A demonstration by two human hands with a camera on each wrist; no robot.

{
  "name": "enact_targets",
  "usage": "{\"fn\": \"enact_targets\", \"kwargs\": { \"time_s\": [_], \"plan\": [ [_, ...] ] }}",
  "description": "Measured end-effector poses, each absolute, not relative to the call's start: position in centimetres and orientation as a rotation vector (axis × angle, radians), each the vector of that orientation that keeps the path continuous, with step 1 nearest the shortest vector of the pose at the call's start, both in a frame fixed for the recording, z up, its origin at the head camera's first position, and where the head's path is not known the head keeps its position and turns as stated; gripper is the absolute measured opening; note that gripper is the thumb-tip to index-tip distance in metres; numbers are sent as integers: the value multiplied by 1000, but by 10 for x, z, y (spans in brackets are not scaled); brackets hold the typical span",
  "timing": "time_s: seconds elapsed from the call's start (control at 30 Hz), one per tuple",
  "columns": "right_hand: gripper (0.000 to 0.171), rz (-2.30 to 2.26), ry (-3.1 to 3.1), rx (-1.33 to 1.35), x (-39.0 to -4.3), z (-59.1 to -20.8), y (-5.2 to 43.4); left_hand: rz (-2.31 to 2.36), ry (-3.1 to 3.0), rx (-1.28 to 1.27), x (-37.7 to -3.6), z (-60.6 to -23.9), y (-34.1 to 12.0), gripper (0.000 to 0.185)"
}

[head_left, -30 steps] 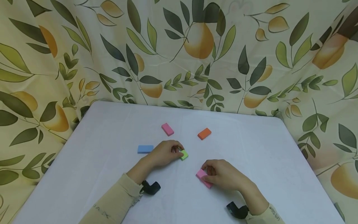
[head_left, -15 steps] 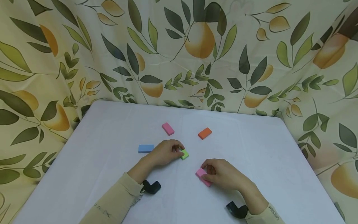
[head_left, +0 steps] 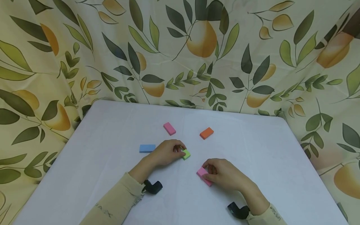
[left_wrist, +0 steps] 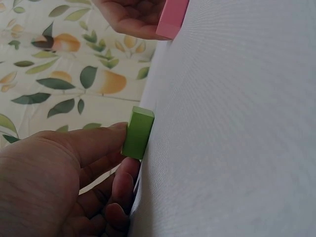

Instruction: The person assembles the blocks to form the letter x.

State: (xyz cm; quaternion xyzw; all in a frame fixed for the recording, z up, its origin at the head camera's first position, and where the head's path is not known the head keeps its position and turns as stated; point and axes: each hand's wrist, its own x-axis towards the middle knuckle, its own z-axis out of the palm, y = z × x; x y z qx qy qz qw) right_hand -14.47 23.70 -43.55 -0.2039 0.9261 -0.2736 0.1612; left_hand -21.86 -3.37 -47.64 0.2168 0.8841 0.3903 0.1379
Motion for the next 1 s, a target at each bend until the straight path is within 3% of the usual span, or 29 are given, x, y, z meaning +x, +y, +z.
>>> {"fn": "enact_targets", "kwargs": {
  "time_s": [1.0],
  "plan": [
    [21,-775,2707,-576,-142,-438,231,1134,2567,655,-217,-472,-33,19]
  ]
}}
